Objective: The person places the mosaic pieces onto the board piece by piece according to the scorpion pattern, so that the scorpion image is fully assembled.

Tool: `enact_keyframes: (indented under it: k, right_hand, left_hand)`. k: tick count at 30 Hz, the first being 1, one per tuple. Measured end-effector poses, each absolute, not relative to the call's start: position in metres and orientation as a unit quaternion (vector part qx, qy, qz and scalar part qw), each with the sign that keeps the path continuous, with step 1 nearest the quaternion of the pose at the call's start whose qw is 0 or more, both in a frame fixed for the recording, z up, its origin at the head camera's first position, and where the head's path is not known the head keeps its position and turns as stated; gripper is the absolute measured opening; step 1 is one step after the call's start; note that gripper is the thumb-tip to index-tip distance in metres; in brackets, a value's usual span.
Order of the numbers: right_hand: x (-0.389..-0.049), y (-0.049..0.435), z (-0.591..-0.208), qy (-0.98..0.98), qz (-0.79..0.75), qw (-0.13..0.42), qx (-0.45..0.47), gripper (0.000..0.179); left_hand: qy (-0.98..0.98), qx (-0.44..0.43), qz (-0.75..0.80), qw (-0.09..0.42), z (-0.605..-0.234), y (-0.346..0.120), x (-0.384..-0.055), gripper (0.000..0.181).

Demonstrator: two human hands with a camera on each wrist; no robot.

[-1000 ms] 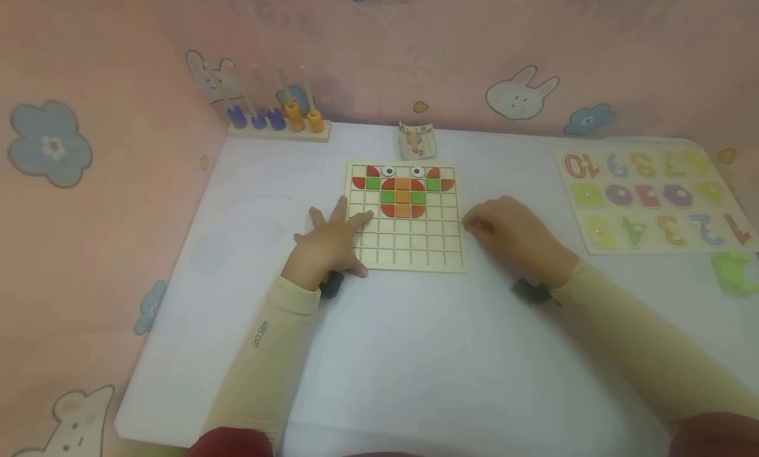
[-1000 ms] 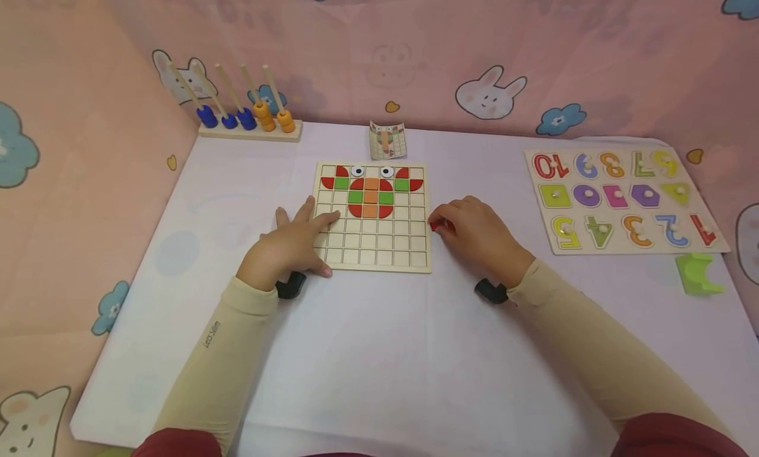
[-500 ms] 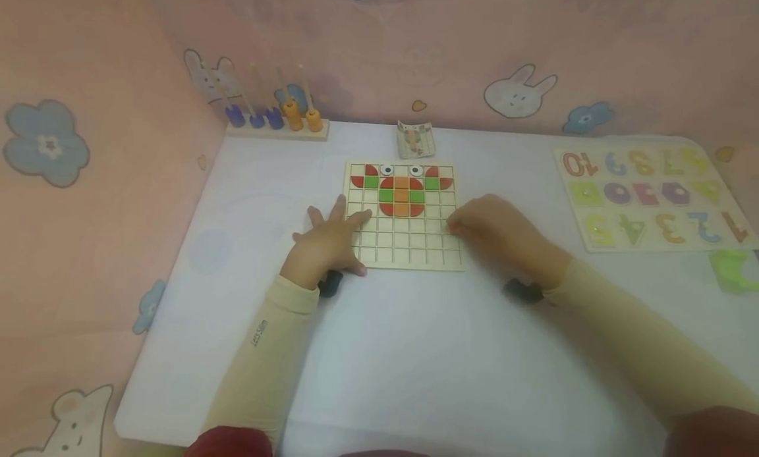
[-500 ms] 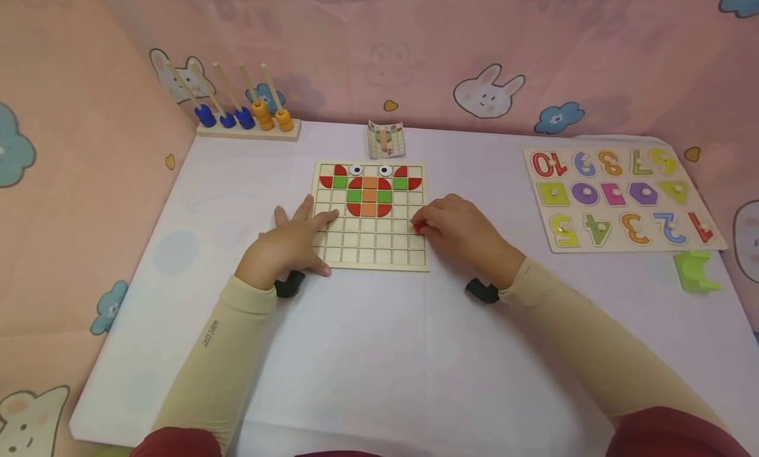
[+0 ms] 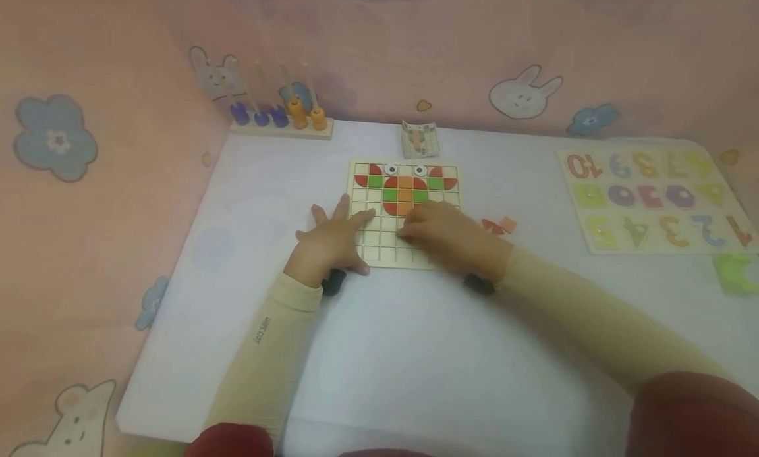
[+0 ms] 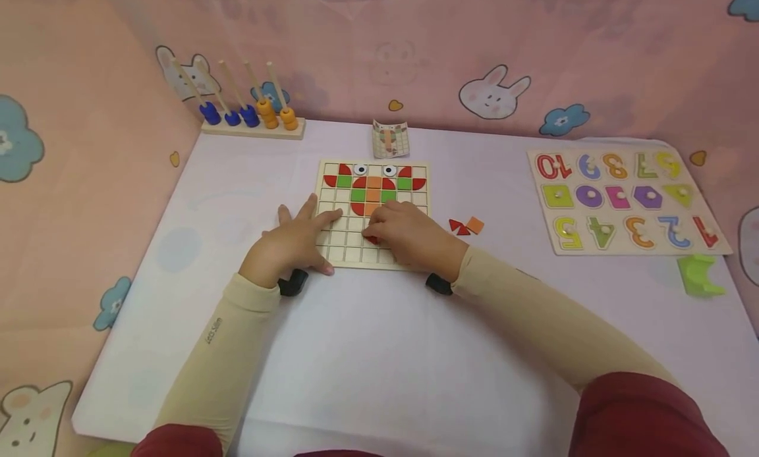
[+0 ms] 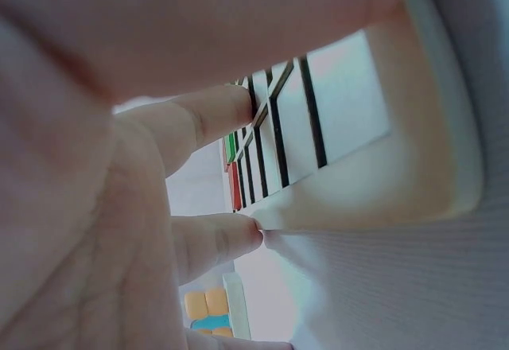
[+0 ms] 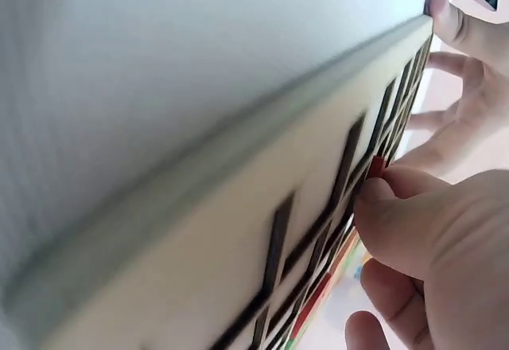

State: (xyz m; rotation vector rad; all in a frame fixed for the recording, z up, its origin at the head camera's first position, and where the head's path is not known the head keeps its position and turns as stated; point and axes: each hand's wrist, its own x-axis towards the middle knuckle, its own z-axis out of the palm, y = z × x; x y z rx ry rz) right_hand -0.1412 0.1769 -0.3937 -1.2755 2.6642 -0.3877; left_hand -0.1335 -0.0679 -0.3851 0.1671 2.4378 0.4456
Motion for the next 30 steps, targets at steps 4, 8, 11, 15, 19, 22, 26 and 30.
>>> enact_keyframes:
  k: [4, 8, 11, 15, 19, 22, 26, 30]
  right_hand:
    - [-0.1402, 0.1771, -0.3996, 0.901, -0.135, 0.088, -0.402, 0.024]
    - [-0.1371, 0.1783, -0.4, 0.911, -0.136, 0.085, -0.38, 0.026]
    - [-0.1348, 0.1777, -0.4004, 0.914, -0.142, 0.084, -0.372, 0.027]
    - [-0.1327, 0.1749, -0.4013, 0.914, -0.158, 0.084, -0.365, 0.025]
    - [-0.1333, 0.1722, -0.4021, 0.914, -0.164, 0.084, -0.362, 0.023]
    - [-0.1353, 0.1719, -0.4032, 0.913, -0.163, 0.091, -0.363, 0.022]
    - [-0.1369, 0.1744, -0.4036, 0.915, -0.159, 0.094, -0.36, 0.019]
    - [-0.1356, 0.1749, -0.4024, 0.914, -0.159, 0.085, -0.364, 0.017]
  left_hand:
    - [0.929, 0.064, 0.168, 0.324, -0.3848, -0.0664, -0.1338, 0.118]
    - [0.929, 0.064, 0.168, 0.323, -0.3835, -0.0664, -0.1336, 0.117]
    - [0.93, 0.063, 0.169, 0.321, -0.3831, -0.0667, -0.1331, 0.117]
    - [0.931, 0.064, 0.167, 0.319, -0.3835, -0.0672, -0.1325, 0.117]
    - [0.932, 0.066, 0.164, 0.316, -0.3846, -0.0675, -0.1323, 0.117]
    - [0.932, 0.065, 0.164, 0.316, -0.3852, -0.0673, -0.1325, 0.117]
    - [0.932, 0.063, 0.165, 0.316, -0.3856, -0.0671, -0.1323, 0.118]
    - [0.932, 0.062, 0.166, 0.315, -0.385, -0.0672, -0.1317, 0.118]
